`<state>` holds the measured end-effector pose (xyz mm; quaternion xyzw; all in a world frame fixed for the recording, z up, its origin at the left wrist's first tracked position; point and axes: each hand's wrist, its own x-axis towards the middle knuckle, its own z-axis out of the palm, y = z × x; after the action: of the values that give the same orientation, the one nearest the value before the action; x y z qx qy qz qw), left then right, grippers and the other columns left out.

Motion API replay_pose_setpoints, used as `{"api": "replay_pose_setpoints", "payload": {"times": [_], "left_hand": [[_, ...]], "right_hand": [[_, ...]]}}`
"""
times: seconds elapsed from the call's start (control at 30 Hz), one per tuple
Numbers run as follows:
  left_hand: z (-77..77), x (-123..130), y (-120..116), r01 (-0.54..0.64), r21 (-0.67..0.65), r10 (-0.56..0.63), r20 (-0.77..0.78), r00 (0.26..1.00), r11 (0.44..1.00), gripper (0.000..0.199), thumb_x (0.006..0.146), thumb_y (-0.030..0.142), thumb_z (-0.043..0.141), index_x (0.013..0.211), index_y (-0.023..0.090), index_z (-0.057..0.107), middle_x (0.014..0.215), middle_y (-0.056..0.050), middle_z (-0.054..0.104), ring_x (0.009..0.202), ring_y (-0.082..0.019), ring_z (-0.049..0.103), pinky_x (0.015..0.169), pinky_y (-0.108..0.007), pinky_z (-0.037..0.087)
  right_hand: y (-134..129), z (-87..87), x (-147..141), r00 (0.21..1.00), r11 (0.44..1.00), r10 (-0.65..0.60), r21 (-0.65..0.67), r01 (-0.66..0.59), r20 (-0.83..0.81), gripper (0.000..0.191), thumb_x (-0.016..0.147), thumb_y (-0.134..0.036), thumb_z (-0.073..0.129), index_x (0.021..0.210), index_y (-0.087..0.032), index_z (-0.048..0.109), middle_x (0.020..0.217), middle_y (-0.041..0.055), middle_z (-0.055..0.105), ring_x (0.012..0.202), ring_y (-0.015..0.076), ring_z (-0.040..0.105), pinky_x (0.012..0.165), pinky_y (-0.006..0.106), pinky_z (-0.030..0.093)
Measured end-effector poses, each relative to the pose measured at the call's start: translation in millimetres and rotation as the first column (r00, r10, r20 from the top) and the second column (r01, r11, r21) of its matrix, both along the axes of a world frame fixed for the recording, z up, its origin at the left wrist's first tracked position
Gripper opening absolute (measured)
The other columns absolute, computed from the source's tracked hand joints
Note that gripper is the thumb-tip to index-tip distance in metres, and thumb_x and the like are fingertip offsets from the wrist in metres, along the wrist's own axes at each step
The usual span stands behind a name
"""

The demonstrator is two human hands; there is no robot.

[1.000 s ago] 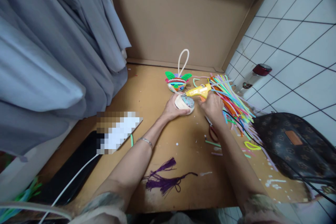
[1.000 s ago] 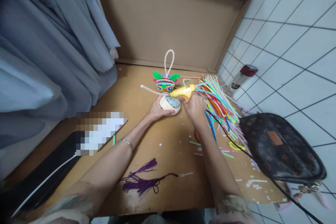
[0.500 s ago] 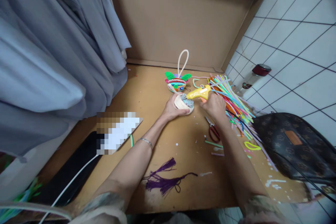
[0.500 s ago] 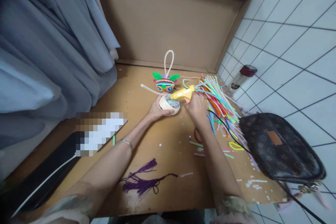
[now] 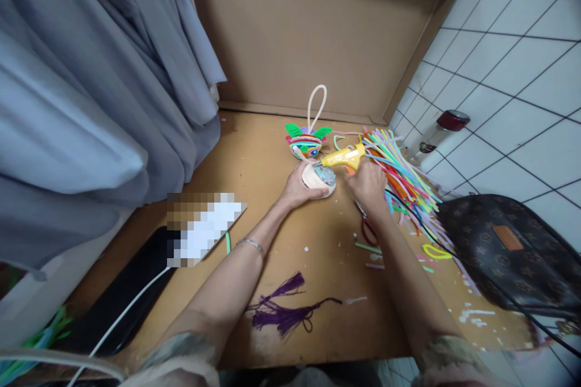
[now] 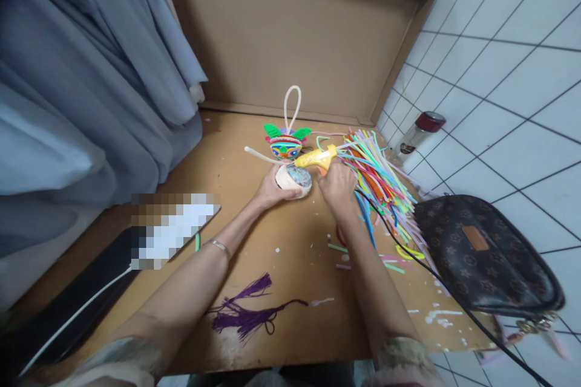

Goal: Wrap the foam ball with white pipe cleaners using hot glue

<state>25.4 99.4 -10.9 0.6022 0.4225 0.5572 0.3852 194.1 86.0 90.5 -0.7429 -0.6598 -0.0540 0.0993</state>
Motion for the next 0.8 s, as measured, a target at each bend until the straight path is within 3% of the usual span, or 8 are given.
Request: {"api": "replay_pose_setpoints", "payload": {"times": [0.8], "left_hand": [[-7.8,0.1,3.9,0.017,0.028,-0.017,0.016,1.0,0.999,0.085,0.052,0.032,0.091,0.128,0.018,0.057,0.131,-0.011,0.064,0.118,-0.029,0.063,0.103,-0.042,0.052]], "right_hand": [[-1.5,6.0,3.9,0.996,0.999,0.049,-0.026,-0.047,0.078,0.038,0.097,-0.042,0.054,0.118,-0.012,0.065,0.111,0.0208,0.074,0.102,0.0313,0.07,0.077,0.031,0.047]]}}
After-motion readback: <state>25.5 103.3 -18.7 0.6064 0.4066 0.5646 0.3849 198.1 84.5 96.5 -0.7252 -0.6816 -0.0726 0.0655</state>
